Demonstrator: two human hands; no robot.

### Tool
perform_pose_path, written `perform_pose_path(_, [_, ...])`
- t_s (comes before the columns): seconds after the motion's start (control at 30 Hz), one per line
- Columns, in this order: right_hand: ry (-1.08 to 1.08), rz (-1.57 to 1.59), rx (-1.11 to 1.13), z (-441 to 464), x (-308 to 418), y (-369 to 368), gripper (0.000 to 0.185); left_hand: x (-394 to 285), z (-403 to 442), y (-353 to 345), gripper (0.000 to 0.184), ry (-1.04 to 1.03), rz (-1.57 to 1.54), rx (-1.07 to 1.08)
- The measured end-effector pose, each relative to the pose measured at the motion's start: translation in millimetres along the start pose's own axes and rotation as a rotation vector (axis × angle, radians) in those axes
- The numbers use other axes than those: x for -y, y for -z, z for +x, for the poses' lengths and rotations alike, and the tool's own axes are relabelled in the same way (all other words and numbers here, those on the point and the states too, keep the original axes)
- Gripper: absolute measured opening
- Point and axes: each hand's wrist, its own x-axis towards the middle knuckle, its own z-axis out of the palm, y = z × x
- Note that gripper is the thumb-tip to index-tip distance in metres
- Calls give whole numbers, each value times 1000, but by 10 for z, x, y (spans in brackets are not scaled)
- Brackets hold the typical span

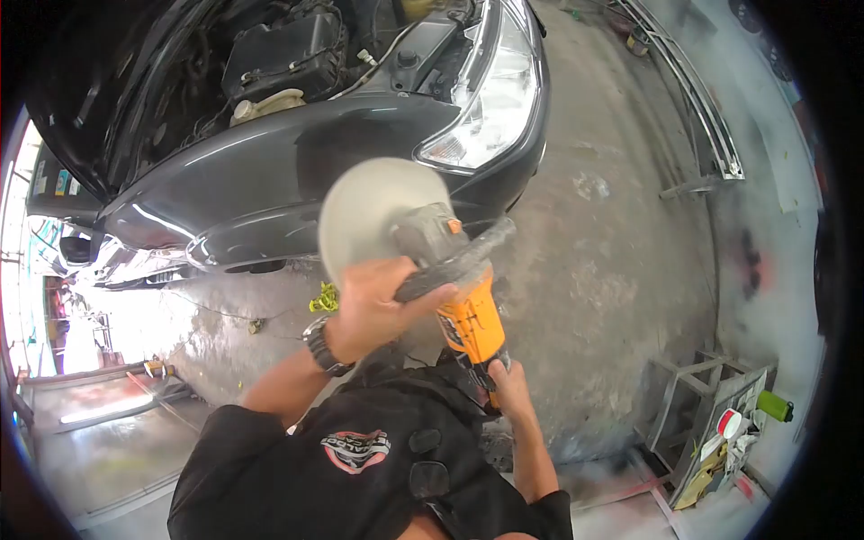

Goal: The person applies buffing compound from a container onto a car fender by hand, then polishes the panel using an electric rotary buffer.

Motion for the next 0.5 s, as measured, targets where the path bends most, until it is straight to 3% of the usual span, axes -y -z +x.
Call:
perform_pose_path(0.2, [13, -6, -127, 49, -503, 426, 83, 211, 44, -515, 39, 13, -112, 29])
perform_pose_path(0.3, [-66, -50, -30, -96, 136, 285, 84, 179, -20, -341, 39, 43, -75, -20])
perform_pose_path(0.4, [-20, -142, 23, 49, 200, 118, 43, 191, -153, 120, 39, 22, 44, -65])
perform_pose_path(0.5, [167, -126, 65, 208, 324, -143, 84, 224, -172, 489, 39, -18, 118, -149])
